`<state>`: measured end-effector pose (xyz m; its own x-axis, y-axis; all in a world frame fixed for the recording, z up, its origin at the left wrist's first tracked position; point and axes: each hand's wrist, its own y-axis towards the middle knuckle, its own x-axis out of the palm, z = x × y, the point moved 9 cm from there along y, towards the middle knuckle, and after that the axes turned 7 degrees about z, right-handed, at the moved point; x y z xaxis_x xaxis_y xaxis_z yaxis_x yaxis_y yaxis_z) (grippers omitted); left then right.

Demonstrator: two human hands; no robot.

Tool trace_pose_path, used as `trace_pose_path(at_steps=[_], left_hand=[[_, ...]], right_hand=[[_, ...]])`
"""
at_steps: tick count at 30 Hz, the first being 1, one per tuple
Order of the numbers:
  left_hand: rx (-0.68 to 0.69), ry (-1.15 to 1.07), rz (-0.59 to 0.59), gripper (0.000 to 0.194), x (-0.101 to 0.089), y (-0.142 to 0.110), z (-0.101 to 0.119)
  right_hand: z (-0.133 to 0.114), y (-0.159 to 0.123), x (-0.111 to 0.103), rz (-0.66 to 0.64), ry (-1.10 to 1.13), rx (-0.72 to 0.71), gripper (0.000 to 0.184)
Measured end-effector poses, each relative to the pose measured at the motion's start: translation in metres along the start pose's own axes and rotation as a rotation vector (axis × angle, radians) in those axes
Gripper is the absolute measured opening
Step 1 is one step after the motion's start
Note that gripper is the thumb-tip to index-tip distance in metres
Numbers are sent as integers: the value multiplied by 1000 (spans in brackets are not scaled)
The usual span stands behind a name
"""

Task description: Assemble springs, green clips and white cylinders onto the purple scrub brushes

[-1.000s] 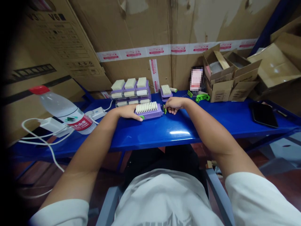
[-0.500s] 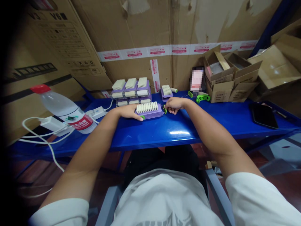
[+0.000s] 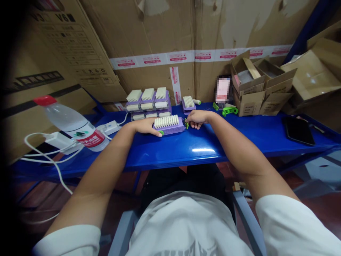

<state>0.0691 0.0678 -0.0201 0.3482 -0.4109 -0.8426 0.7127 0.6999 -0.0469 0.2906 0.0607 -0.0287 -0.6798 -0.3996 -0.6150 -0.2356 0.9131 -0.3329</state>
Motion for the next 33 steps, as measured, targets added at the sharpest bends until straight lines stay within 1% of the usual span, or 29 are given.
trace_pose_path(at_steps=[23, 33], left_hand=[[-17, 8, 4, 106, -1, 0, -2], [10, 5, 9, 105, 0, 1, -4]], right_hand=[[-2, 0, 0, 4, -12, -19, 27], [1, 4, 0, -7, 13, -32, 28]])
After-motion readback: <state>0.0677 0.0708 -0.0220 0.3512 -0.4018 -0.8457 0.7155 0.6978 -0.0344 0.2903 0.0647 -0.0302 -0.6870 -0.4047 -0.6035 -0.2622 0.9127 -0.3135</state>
